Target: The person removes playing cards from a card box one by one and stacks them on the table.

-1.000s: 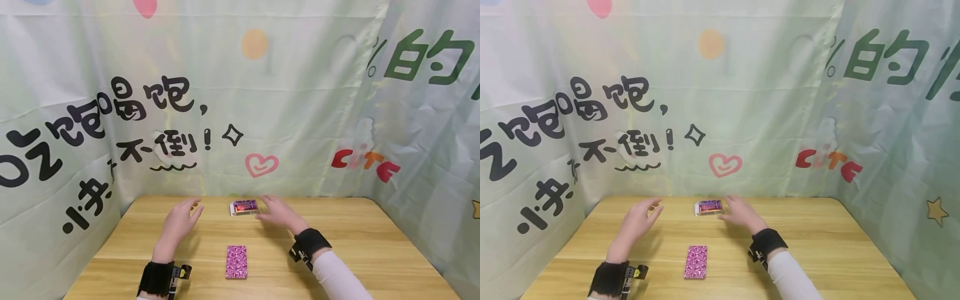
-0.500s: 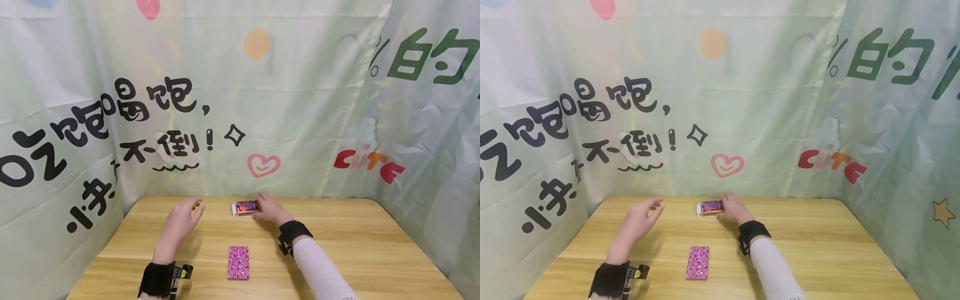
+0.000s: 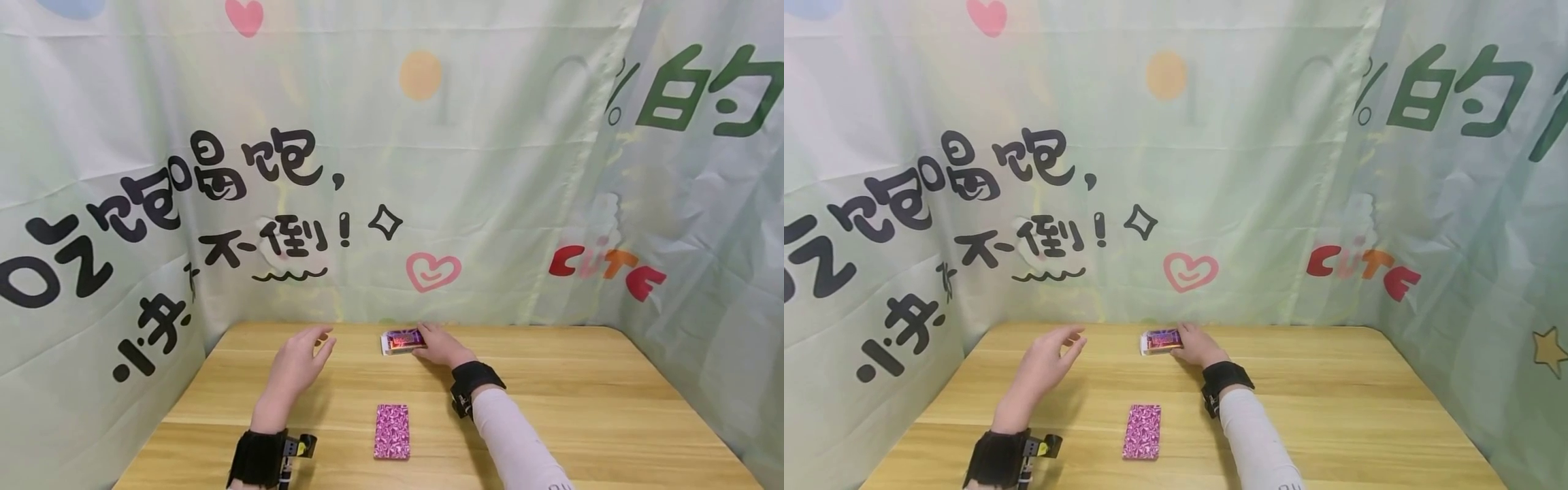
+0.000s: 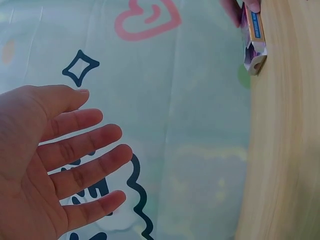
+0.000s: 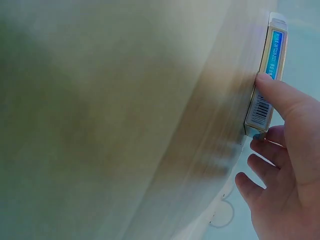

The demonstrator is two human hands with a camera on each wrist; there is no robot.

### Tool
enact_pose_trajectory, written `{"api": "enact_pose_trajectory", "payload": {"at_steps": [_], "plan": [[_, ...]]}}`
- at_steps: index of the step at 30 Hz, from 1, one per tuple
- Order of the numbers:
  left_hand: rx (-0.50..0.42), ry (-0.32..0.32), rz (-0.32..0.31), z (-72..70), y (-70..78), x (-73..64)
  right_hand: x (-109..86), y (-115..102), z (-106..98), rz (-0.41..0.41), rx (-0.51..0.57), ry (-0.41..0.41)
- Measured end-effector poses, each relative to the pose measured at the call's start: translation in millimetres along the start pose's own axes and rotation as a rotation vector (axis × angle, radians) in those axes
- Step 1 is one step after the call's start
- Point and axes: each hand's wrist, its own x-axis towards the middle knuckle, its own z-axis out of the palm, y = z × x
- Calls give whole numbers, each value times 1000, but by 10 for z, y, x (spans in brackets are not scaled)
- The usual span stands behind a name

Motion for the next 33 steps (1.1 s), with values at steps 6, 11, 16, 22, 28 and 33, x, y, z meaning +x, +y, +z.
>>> {"api": "enact_pose_trajectory", "payload": {"at_steps": [6, 11, 16, 22, 28, 33], "plan": [[-6, -3, -2, -2, 9, -4, 29, 29, 10, -11, 54, 11], [-15, -7, -10, -5, 10, -6, 34, 89, 28, -48, 105, 28], [-12, -15, -10, -8, 5, -2, -32, 143, 13, -32, 181, 48], [-11, -10, 0, -10, 17, 5, -202, 159, -95, -41, 292, 89], [-24, -13, 16, -11, 37, 29, -423, 112, -238, -32, 276, 153], [-39, -24, 28, -15, 68, 34, -647, 40, -334, -27, 242, 186]]}}
